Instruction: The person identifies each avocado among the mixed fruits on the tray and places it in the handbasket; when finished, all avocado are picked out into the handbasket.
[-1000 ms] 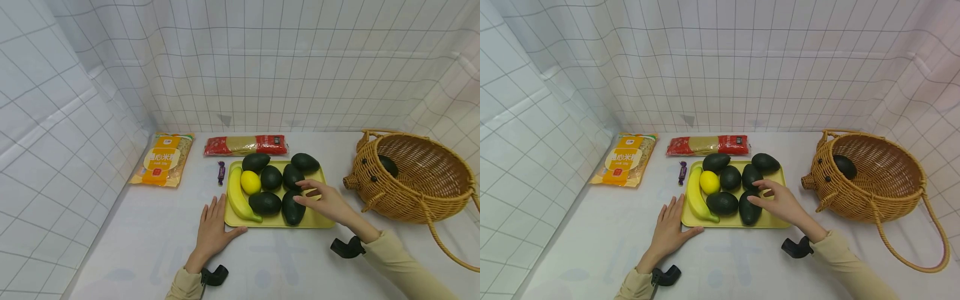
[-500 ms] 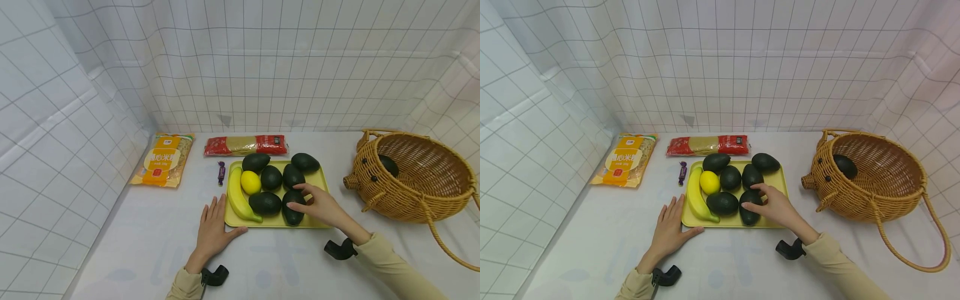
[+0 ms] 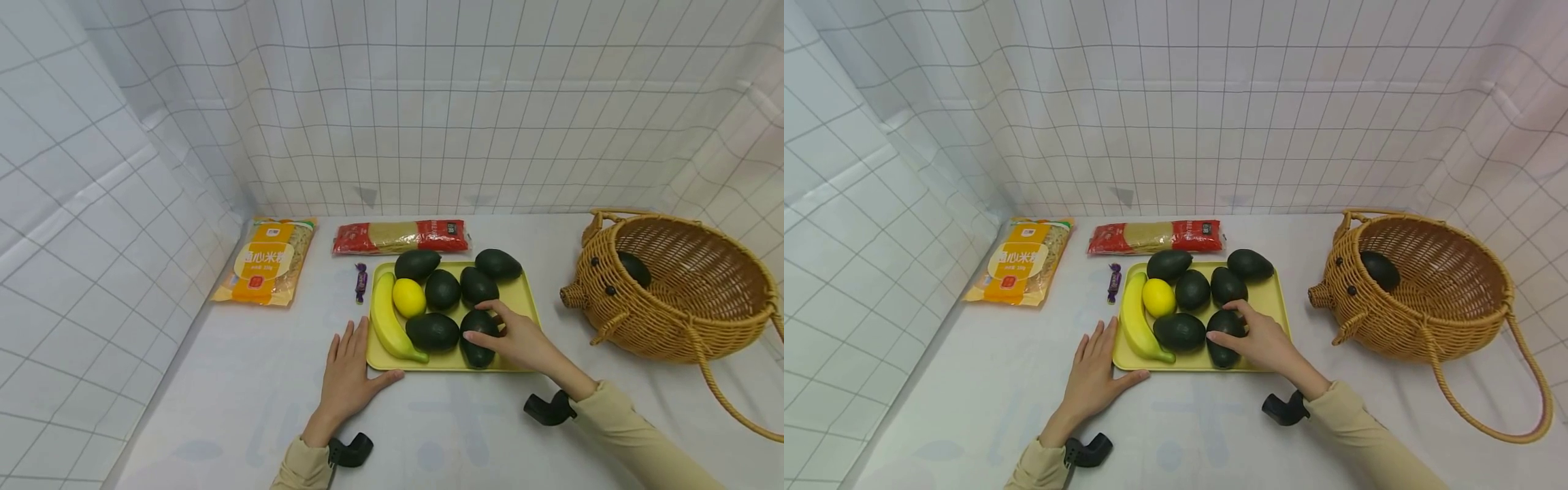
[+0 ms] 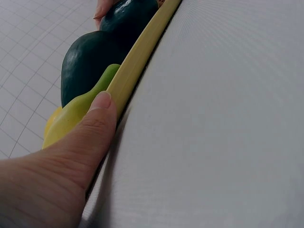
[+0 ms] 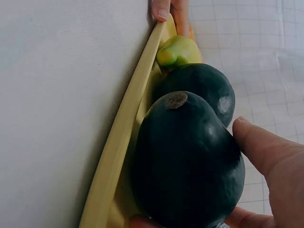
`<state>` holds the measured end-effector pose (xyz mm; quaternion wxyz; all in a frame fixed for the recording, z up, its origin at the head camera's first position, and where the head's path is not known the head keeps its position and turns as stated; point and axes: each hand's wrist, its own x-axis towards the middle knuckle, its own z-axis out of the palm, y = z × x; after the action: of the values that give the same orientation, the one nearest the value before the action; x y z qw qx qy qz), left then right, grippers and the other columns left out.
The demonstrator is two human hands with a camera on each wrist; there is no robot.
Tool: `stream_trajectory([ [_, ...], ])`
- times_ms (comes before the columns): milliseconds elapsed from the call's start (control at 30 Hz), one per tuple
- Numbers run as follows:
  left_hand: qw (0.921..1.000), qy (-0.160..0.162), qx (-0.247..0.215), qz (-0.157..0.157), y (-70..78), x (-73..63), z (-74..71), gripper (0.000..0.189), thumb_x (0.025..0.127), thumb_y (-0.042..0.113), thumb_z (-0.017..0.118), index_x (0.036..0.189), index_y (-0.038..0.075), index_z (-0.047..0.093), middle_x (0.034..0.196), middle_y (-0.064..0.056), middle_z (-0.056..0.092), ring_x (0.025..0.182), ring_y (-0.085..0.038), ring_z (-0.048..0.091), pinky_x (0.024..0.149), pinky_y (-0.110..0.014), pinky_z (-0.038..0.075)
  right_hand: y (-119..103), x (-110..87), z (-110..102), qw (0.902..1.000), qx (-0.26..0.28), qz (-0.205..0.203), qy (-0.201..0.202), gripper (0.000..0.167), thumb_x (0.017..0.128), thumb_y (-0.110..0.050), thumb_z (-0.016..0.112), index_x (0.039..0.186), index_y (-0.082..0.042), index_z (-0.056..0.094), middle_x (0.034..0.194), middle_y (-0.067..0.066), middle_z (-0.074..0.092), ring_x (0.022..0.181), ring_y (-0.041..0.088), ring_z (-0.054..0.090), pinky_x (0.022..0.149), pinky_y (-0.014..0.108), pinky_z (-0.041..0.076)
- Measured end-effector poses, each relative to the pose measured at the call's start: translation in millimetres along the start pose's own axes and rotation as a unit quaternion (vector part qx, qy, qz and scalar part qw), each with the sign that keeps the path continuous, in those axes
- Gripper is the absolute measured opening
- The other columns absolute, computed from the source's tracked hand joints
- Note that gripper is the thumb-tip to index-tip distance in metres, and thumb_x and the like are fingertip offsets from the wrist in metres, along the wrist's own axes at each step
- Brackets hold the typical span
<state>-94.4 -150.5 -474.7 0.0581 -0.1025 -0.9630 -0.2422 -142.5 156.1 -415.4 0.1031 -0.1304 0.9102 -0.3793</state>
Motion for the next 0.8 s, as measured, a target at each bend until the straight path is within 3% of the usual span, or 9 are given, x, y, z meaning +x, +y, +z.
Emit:
stream_trajectory([
  [800,1.0,0.003,0.003,0.004,-1.3,0.5,1.3,0.111,0.075,0.064,0.067,0.151,0.0,0.016,0.151,-0.016,0.029,0.142,-0.029,0.013,0.113,-0.048,0.002,10,-1.6,-1,0.9995,0.025,0.017,-0.012,0.059,0.083,-0.051,0.068,0.126,-0.017,0.047,0.109,0.013,0.059,0.097,0.027,0.055,0.067,0.035,0.047],
])
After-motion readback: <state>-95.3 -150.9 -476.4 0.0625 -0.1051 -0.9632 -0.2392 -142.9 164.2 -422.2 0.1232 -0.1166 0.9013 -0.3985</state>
